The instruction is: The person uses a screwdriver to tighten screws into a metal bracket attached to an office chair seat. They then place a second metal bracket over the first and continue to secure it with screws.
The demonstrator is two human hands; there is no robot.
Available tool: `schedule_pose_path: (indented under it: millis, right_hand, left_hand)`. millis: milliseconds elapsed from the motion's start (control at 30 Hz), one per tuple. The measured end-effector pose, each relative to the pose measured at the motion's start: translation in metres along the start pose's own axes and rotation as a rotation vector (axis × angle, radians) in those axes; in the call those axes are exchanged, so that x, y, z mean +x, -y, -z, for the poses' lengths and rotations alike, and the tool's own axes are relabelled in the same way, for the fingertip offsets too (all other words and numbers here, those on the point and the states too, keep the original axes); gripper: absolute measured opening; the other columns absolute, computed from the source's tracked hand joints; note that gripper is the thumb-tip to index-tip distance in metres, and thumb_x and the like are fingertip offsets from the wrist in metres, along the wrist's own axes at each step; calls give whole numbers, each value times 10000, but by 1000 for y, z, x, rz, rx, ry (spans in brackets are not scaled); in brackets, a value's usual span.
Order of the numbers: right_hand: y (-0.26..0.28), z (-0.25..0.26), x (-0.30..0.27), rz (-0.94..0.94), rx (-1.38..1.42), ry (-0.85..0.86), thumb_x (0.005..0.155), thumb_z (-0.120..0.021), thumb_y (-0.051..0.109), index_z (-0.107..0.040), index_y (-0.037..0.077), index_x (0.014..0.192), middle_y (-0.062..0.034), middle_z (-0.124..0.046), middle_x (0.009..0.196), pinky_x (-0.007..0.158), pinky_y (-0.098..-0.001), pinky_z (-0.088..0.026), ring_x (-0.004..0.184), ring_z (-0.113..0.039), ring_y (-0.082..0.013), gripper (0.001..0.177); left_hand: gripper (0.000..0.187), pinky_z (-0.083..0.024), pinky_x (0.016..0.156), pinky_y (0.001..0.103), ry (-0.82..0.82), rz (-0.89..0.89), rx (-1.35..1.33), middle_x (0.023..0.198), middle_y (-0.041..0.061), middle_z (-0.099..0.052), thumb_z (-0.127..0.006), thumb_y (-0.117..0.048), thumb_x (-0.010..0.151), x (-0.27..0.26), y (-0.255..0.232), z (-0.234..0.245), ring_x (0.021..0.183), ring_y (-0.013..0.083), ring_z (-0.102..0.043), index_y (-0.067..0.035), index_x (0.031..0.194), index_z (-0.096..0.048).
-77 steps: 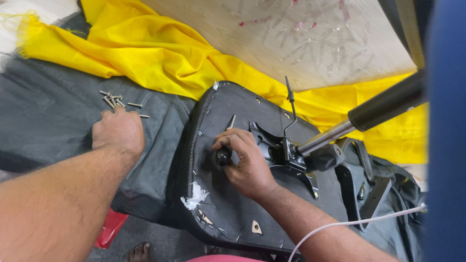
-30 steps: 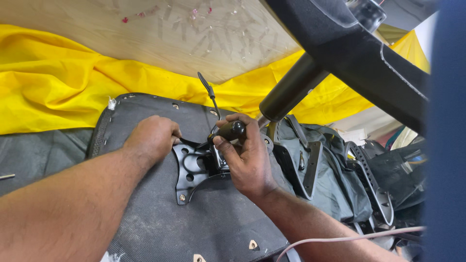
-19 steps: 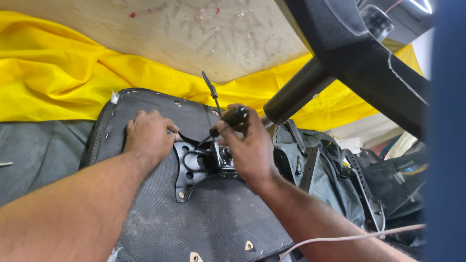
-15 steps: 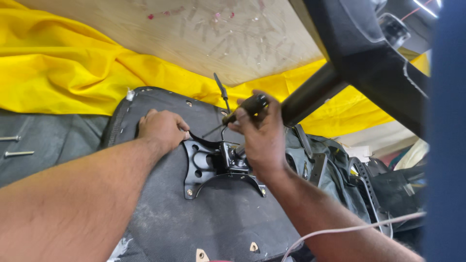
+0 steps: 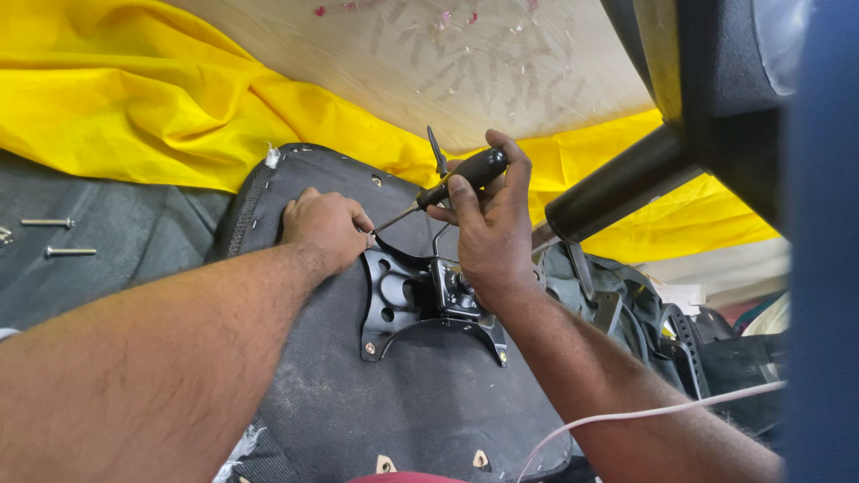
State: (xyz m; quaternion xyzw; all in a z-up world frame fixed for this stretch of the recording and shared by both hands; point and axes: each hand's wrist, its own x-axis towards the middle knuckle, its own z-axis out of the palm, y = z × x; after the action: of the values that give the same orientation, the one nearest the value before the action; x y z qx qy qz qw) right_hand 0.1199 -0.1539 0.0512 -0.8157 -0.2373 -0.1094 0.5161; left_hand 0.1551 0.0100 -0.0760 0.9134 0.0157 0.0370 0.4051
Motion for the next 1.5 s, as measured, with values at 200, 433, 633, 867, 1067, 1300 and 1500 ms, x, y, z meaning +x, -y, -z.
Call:
schedule_pose_path:
  millis: [200,433,633,867,1067,1300,1500]
  right_hand:
    - [6,-1,8,-51,-19,24,1053,-523,51,-227,109,1519,-134,-583,1249,878,-322,-673,1115,-645,-164,555]
    - [16,-2,30,-76,-202,-32,929,-770,169,-409,45,1322,-130,-674,1054,654,-298,-656,880,-757,-159,549]
    - [18,-5,32,-67,-421,-96,919,-775,247,-443,118,1414,-124,-722,981,562,-317,-659,744,-739,-188,610]
    - [8,3,40,-14,-49,50,1068,-578,243,-285,181,1594,-23,-460,1441,882,-390,-677,1204,-617,-147,605]
    - [21,12,41,-138,-68,84,978,-661,161,-488,116,1488,-172,-632,1176,733,-362,-673,1021,-715,-217,541]
    - [22,3,37,-165,-379,-42,1065,-650,252,-508,59,1389,-112,-658,1212,760,-336,-671,1002,-709,-178,403]
    - [18,12,30,-36,135,115,1026,-550,152,-444,125,1505,-20,-588,1331,813,-321,-694,1111,-677,-144,492]
  left_hand:
    - [177,-388,1108,431,-6,-3,-24,1071,-47,-761,-847,-340,777,-5,-1,6,1252,241,-536,-302,949,-837]
    - [191,-365,1173,407,46,58,-17,1090,-72,-788,-794,-378,845,-11,-12,12,1296,214,-532,-300,1017,-823]
    - [228,-322,1135,479,-20,4,101,1206,-15,-670,-790,-359,846,-14,-17,11,1286,253,-477,-333,1072,-803]
    - [189,-339,1130,458,33,33,109,1202,-44,-692,-719,-352,927,-10,-20,12,1297,223,-492,-289,1085,-801]
    - [205,-348,1085,464,40,-20,161,1197,-22,-682,-692,-334,936,-11,-21,14,1276,231,-492,-286,1111,-787]
    - [207,-352,1067,495,65,-56,216,1195,-20,-671,-634,-328,980,-11,-25,9,1270,237,-504,-249,1115,-769]
    - [222,-351,1059,512,65,-130,298,1220,-2,-647,-613,-312,999,-12,-26,11,1265,243,-507,-210,1153,-737]
